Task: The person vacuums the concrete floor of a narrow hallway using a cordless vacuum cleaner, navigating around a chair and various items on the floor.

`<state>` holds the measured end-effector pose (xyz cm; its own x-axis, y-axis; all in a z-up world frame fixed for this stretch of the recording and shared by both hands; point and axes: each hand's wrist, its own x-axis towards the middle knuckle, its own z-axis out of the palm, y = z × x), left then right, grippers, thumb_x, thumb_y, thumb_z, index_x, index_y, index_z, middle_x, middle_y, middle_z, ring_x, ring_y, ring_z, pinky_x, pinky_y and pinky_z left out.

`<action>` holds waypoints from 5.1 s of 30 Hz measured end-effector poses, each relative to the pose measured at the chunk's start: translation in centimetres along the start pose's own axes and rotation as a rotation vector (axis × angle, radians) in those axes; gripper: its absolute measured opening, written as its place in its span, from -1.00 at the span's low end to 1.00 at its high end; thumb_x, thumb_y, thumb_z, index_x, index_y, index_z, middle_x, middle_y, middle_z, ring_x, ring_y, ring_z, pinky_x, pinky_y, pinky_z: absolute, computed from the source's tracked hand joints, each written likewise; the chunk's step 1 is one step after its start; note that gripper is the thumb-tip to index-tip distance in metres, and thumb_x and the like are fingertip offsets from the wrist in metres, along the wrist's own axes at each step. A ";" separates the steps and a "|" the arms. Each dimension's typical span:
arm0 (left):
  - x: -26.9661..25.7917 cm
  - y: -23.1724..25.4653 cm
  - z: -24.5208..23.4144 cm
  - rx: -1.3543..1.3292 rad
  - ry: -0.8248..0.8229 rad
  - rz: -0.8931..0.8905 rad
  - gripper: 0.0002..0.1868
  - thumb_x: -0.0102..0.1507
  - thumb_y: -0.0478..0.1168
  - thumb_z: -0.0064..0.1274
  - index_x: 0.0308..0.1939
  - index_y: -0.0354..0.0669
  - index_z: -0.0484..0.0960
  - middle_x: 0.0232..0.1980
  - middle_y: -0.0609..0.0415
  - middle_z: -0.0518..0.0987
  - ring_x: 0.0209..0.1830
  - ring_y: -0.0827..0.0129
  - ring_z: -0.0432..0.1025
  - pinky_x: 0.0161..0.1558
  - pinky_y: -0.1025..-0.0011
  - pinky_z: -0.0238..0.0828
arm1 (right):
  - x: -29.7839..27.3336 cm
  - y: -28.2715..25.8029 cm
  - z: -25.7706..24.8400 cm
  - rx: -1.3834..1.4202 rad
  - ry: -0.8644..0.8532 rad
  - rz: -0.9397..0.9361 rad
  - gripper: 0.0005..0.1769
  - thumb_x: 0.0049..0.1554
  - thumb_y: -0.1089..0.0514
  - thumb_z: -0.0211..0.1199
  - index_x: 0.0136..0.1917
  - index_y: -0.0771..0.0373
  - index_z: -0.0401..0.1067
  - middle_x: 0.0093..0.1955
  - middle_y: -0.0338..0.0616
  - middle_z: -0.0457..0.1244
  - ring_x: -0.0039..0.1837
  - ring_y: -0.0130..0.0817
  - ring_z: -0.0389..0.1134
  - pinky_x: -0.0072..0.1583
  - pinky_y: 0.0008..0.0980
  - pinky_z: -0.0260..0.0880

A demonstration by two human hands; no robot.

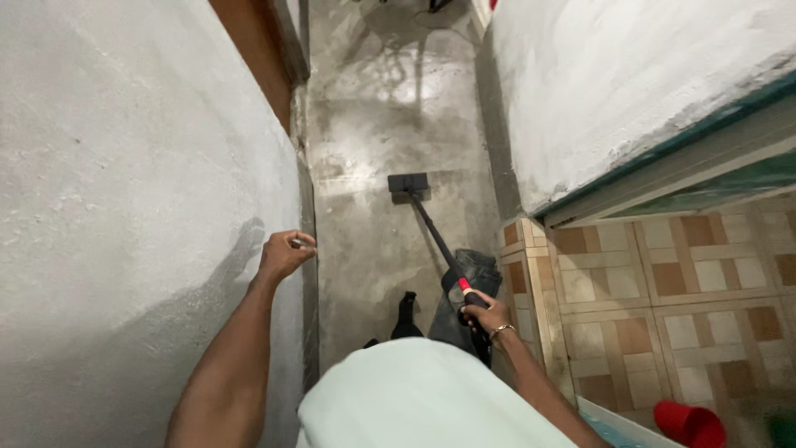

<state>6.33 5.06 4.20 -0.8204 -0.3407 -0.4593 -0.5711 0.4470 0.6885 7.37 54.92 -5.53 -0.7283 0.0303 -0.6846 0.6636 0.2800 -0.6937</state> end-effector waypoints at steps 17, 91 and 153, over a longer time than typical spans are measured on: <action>-5.7 -4.9 3.1 0.006 -0.052 0.042 -0.67 0.10 -0.18 0.29 -0.04 0.00 0.76 -0.37 0.07 0.67 -0.38 0.39 0.53 -0.22 0.38 0.47 | -3.0 3.9 3.7 0.038 0.073 -0.018 -0.34 -0.03 0.31 0.44 0.36 0.21 0.44 -0.30 -0.08 0.37 -0.41 -0.42 0.30 -0.38 -0.43 0.26; 18.6 9.3 2.8 0.142 0.001 0.043 -0.54 0.24 -0.06 0.08 0.22 -0.01 0.61 0.37 -0.03 0.49 0.38 0.04 0.35 0.35 0.14 0.28 | 20.9 -20.9 -8.1 0.167 0.013 0.108 -0.62 0.06 0.29 0.28 0.18 0.23 0.51 -0.25 -0.12 0.36 -0.35 -0.41 0.30 -0.31 -0.41 0.31; 19.6 17.4 8.3 -1.083 0.462 -0.188 -0.64 0.30 -0.04 0.06 0.16 0.07 0.68 -0.01 0.11 0.61 -0.09 0.38 0.45 -0.08 0.28 0.45 | 27.7 -33.7 13.0 -0.439 -0.511 -0.018 -0.83 0.09 0.16 0.39 -0.16 0.31 0.51 -0.44 -0.05 0.29 -0.48 -0.29 0.25 -0.42 -0.34 0.25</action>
<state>-19.96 13.06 2.53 -0.5113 -0.6911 -0.5109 -0.1777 -0.4966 0.8496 -32.97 33.80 -4.02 -0.4947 -0.4056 -0.7686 0.4424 0.6436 -0.6245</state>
